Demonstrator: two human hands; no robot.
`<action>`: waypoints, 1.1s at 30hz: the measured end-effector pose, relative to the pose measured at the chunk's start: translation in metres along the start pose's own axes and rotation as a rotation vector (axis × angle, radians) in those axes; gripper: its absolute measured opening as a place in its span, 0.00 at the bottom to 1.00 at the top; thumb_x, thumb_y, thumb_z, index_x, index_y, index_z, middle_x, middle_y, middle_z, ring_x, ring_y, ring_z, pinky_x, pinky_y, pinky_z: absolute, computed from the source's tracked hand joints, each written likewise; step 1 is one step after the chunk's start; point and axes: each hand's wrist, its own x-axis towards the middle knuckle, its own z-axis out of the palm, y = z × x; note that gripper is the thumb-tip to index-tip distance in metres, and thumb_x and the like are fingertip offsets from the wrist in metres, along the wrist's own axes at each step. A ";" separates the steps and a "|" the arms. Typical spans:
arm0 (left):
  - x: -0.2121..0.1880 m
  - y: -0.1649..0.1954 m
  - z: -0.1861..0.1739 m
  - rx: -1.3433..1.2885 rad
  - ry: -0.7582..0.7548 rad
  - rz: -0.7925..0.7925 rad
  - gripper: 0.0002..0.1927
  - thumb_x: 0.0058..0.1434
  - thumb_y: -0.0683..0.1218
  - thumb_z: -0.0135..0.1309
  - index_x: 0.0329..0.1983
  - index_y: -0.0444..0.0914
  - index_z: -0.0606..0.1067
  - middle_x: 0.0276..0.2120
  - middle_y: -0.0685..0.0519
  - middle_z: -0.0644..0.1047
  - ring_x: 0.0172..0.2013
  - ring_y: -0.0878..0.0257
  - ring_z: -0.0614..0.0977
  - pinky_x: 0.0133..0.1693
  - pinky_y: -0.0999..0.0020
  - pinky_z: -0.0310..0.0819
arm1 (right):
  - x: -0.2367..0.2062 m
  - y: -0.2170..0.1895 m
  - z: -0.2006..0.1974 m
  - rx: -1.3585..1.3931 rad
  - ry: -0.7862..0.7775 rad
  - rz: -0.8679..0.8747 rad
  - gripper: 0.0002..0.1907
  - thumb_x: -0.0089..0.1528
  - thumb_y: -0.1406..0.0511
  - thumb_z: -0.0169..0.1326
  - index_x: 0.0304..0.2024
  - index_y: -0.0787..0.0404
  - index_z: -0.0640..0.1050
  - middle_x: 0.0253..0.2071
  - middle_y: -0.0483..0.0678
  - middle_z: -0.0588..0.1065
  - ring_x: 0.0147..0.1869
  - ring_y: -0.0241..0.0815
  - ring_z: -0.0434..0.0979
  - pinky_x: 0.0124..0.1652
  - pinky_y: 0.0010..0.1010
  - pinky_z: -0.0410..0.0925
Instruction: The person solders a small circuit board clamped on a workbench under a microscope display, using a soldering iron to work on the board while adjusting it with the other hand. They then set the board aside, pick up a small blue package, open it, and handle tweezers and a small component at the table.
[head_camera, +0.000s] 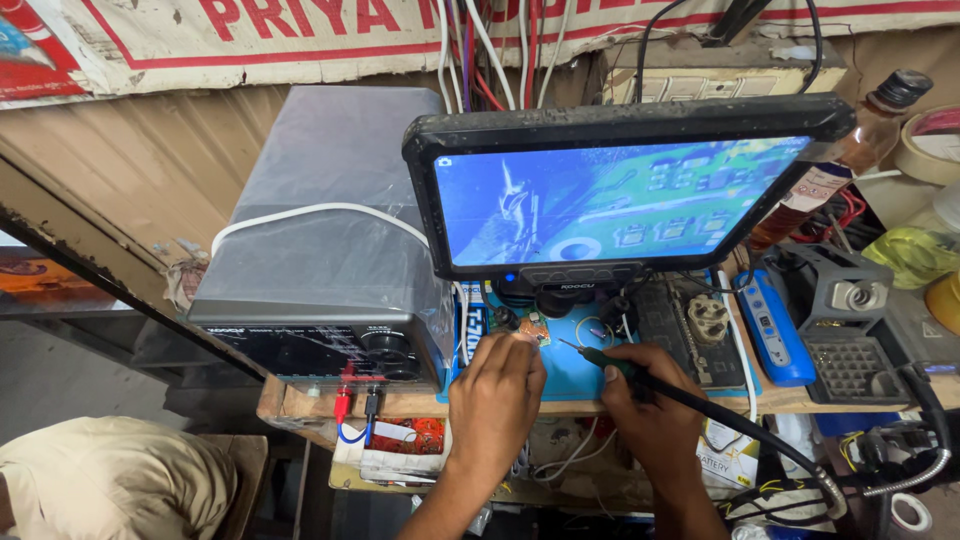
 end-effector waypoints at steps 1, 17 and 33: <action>0.000 0.000 0.000 -0.001 -0.001 -0.002 0.05 0.56 0.39 0.59 0.35 0.35 0.76 0.35 0.50 0.79 0.40 0.55 0.82 0.33 0.61 0.78 | 0.000 0.001 0.000 0.005 0.003 -0.002 0.10 0.59 0.70 0.60 0.43 0.63 0.80 0.33 0.44 0.77 0.30 0.29 0.72 0.29 0.22 0.65; 0.001 0.001 0.001 -0.009 0.025 -0.002 0.04 0.56 0.39 0.58 0.33 0.35 0.75 0.35 0.49 0.80 0.39 0.51 0.82 0.33 0.57 0.78 | -0.029 0.031 -0.004 0.236 0.121 -0.049 0.09 0.61 0.72 0.57 0.45 0.68 0.77 0.42 0.50 0.77 0.40 0.34 0.74 0.39 0.23 0.68; 0.001 -0.001 0.002 -0.002 0.006 0.012 0.04 0.55 0.39 0.58 0.31 0.35 0.74 0.34 0.48 0.79 0.39 0.51 0.82 0.34 0.57 0.78 | -0.021 0.025 -0.007 0.202 0.082 0.027 0.08 0.61 0.72 0.58 0.43 0.69 0.78 0.37 0.51 0.77 0.32 0.32 0.72 0.31 0.23 0.65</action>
